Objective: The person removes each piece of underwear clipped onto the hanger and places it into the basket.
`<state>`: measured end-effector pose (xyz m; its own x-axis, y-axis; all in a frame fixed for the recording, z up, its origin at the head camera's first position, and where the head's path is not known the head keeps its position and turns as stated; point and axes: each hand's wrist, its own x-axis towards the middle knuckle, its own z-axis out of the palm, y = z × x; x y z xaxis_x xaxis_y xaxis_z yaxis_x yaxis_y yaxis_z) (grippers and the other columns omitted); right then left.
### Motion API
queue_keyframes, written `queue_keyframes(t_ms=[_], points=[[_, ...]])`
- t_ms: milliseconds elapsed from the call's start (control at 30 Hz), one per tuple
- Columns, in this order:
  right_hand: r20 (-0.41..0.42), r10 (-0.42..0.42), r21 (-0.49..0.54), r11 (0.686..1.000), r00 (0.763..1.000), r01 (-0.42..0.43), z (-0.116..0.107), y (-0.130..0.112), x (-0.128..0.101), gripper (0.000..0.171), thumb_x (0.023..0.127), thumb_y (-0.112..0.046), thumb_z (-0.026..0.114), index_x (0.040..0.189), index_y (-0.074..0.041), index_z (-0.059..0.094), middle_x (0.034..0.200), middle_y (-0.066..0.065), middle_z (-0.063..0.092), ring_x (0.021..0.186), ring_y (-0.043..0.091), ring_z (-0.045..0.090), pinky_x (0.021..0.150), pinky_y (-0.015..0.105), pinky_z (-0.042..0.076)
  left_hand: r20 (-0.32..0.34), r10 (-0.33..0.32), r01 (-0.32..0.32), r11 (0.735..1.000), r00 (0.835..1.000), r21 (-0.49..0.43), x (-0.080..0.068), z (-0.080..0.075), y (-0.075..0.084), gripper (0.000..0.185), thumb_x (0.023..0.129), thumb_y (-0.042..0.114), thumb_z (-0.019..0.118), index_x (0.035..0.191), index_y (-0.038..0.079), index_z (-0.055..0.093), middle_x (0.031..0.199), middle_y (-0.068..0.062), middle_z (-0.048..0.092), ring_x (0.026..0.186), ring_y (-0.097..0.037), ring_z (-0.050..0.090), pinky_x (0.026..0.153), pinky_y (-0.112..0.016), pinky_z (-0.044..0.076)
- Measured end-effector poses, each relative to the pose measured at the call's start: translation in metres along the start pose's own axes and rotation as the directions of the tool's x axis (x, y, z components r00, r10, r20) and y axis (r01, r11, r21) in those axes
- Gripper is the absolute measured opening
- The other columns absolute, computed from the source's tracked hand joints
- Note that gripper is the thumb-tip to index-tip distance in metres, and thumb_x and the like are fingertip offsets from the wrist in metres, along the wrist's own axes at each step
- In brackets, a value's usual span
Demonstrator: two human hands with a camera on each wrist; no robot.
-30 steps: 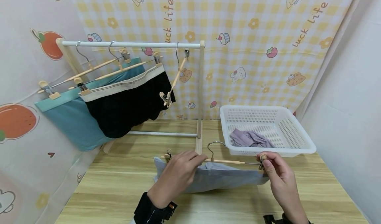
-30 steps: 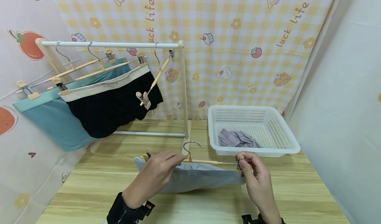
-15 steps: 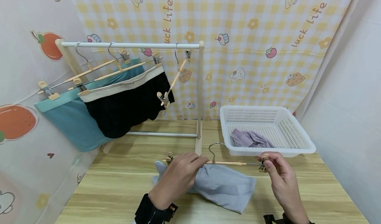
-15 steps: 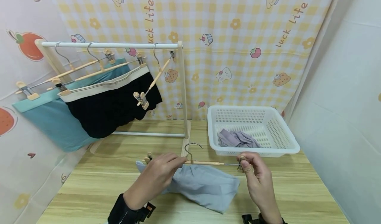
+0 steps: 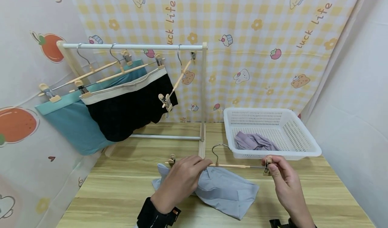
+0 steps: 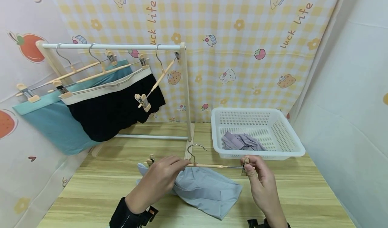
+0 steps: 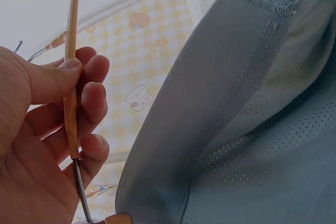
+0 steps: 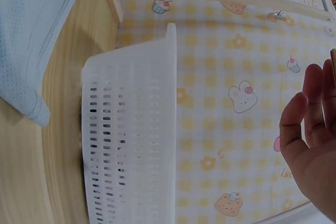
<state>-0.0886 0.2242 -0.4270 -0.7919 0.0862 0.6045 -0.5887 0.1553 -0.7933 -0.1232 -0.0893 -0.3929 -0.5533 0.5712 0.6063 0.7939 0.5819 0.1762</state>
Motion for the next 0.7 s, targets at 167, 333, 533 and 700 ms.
queue_keyframes(t_ms=[167,333,533,700], points=[[0.004,0.072,-0.110,0.991,0.997,-0.071,0.000,-0.006,0.000,0.019,0.109,0.012,0.047,0.119,0.014,0.062,0.113,-0.006,0.072,0.101,0.005,0.066,0.082,0.015,0.052,0.004,-0.005,0.005,1.000,1.000,0.006,0.000,0.000,0.000,0.024,0.098,-0.002,0.073,0.116,0.013,0.080,0.088,0.006,0.071,0.073,-0.004,0.056,0.065,-0.016,0.049],[0.012,0.057,-0.227,0.972,0.998,-0.052,-0.001,-0.008,0.000,0.025,0.106,0.014,0.052,0.127,0.011,0.066,0.120,-0.006,0.069,0.101,0.002,0.064,0.085,0.012,0.052,0.016,-0.005,0.005,1.000,1.000,0.017,-0.001,0.000,-0.001,0.023,0.100,-0.001,0.072,0.116,0.013,0.080,0.086,0.006,0.069,0.071,-0.003,0.050,0.063,-0.016,0.046],[-0.002,-0.059,-0.404,0.913,0.998,0.053,0.003,-0.013,0.002,0.040,0.096,0.014,0.068,0.133,-0.001,0.071,0.123,-0.005,0.071,0.108,0.000,0.061,0.095,0.010,0.045,0.017,0.000,-0.001,1.000,1.000,0.026,0.000,0.000,0.000,0.024,0.098,-0.003,0.074,0.115,0.013,0.080,0.087,0.005,0.070,0.071,-0.004,0.051,0.062,-0.015,0.045],[0.023,-0.139,-0.534,0.835,0.990,0.130,0.009,-0.020,0.002,0.050,0.087,0.011,0.077,0.133,-0.008,0.073,0.121,0.001,0.071,0.114,-0.002,0.056,0.099,0.009,0.040,0.031,-0.001,-0.001,0.999,1.000,0.041,0.001,0.003,0.001,0.026,0.095,-0.003,0.078,0.115,0.014,0.080,0.090,0.004,0.073,0.072,-0.005,0.057,0.063,-0.016,0.048]])
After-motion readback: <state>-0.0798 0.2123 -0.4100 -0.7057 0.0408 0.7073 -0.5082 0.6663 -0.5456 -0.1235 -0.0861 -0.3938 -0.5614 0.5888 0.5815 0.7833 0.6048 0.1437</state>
